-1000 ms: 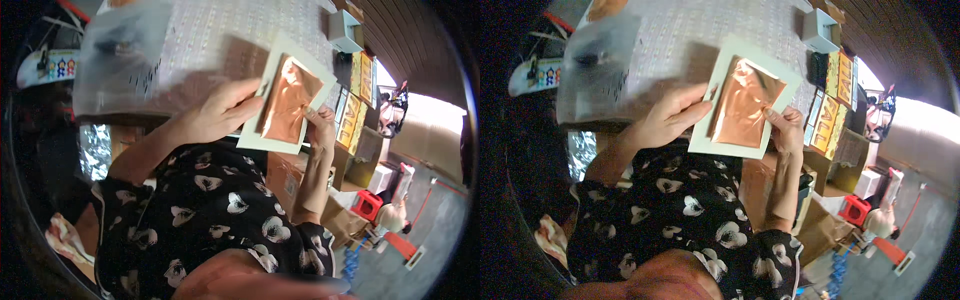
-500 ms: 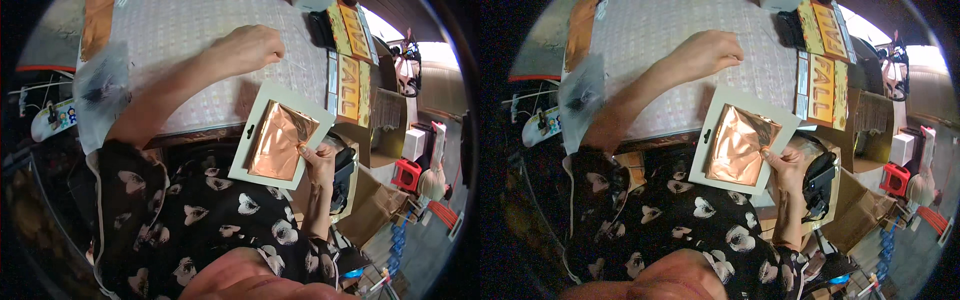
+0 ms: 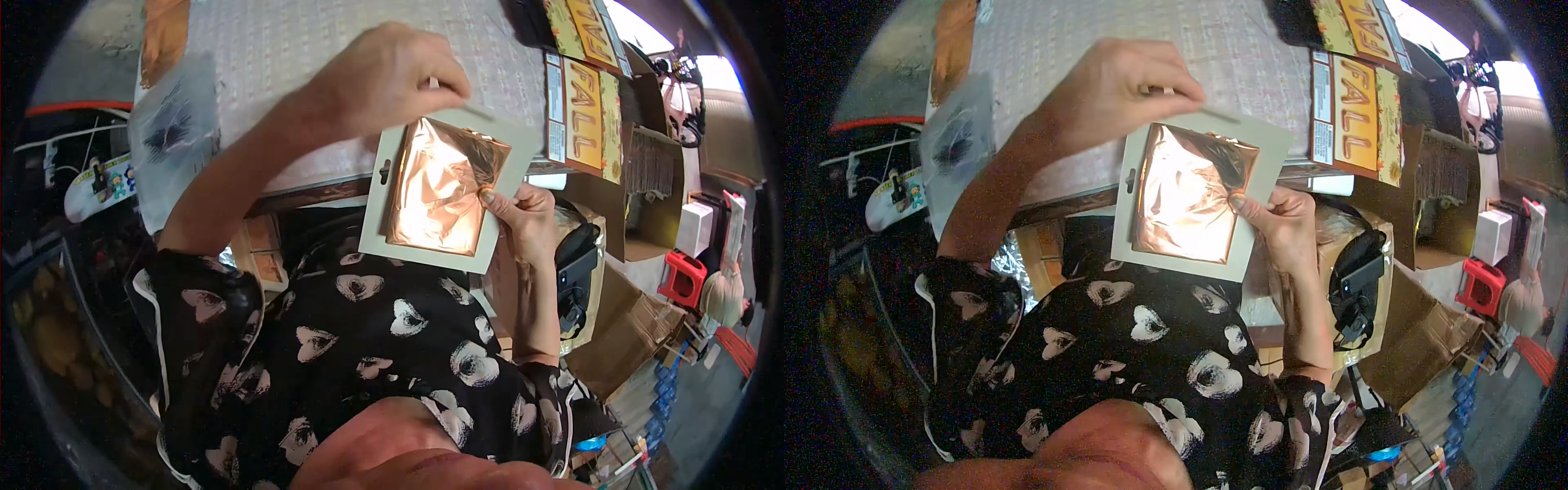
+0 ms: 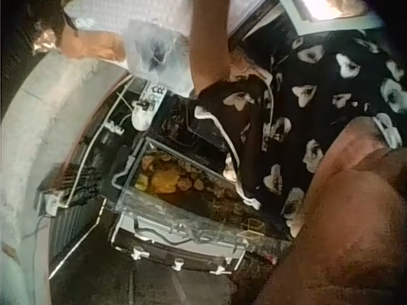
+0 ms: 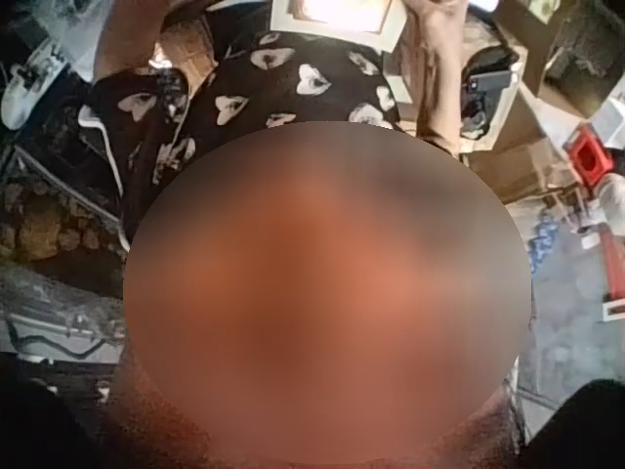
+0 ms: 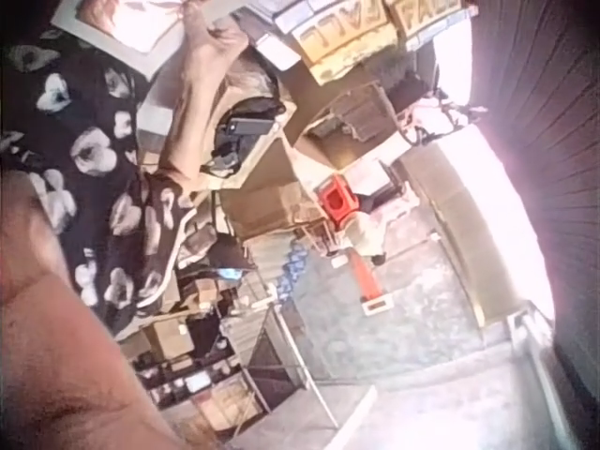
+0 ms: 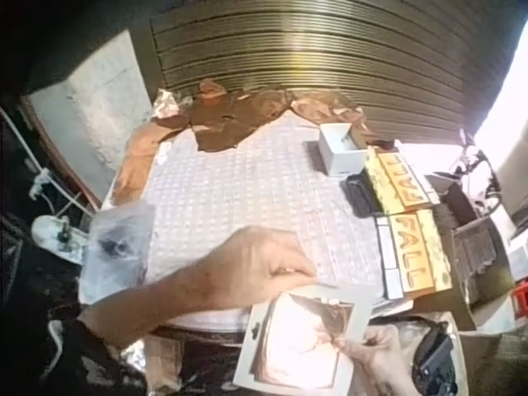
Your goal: Packaging copper sheets into protective sleeves and preparing a metallic balloon.
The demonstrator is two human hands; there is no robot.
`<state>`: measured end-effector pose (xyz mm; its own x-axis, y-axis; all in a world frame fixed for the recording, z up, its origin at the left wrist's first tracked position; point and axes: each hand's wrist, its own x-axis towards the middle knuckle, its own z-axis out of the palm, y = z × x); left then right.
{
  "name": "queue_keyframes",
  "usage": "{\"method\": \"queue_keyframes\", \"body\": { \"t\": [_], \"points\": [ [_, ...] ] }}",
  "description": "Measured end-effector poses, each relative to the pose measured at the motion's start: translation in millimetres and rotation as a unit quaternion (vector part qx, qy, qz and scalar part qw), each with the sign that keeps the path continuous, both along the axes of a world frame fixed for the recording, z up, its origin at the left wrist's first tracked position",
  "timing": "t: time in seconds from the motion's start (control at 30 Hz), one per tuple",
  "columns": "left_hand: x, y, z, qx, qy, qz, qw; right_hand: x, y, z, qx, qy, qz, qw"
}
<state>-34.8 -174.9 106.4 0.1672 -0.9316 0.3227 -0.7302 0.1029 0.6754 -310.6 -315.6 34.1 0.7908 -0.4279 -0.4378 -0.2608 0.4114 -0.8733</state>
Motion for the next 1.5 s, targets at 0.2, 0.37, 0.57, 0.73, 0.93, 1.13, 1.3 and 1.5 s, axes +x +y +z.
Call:
{"method": "queue_keyframes", "body": {
  "t": [0.2,0.37,0.57,0.73,0.93,1.13,1.3,1.5],
  "points": [
    [-6.7,33.2,-5.7,0.045,-0.022,0.047,0.998,28.1,16.9,11.8,0.009,-0.01,0.03,0.999],
    [9.8,87.8,-7.2,-0.046,-0.038,0.141,0.988,48.5,24.6,25.2,-0.127,0.064,0.069,0.987],
    [57.4,244.9,-10.8,0.039,-0.134,0.332,0.933,50.0,3.5,14.2,-0.173,0.029,0.062,0.982],
    [69.3,354.7,-36.1,0.114,-0.085,0.419,0.897,79.7,-7.8,12.2,-0.083,-0.116,0.038,0.989],
    [71.1,370.4,-69.8,0.106,-0.01,0.413,0.905,101.6,4.8,22.9,-0.092,-0.102,0.03,0.99],
    [71.7,371.8,-84.0,0.06,0.019,0.411,0.909,85.2,14.2,28.8,-0.084,-0.123,0.034,0.988],
    [77.8,342.7,-80.2,-0.011,-0.158,0.441,0.883,80.2,-3.6,18.4,-0.076,-0.132,0.079,0.985],
    [91.1,336.0,-87.8,0.031,-0.098,0.419,0.902,83.6,14.6,28.1,-0.067,-0.104,0.022,0.992]
  ]
}}
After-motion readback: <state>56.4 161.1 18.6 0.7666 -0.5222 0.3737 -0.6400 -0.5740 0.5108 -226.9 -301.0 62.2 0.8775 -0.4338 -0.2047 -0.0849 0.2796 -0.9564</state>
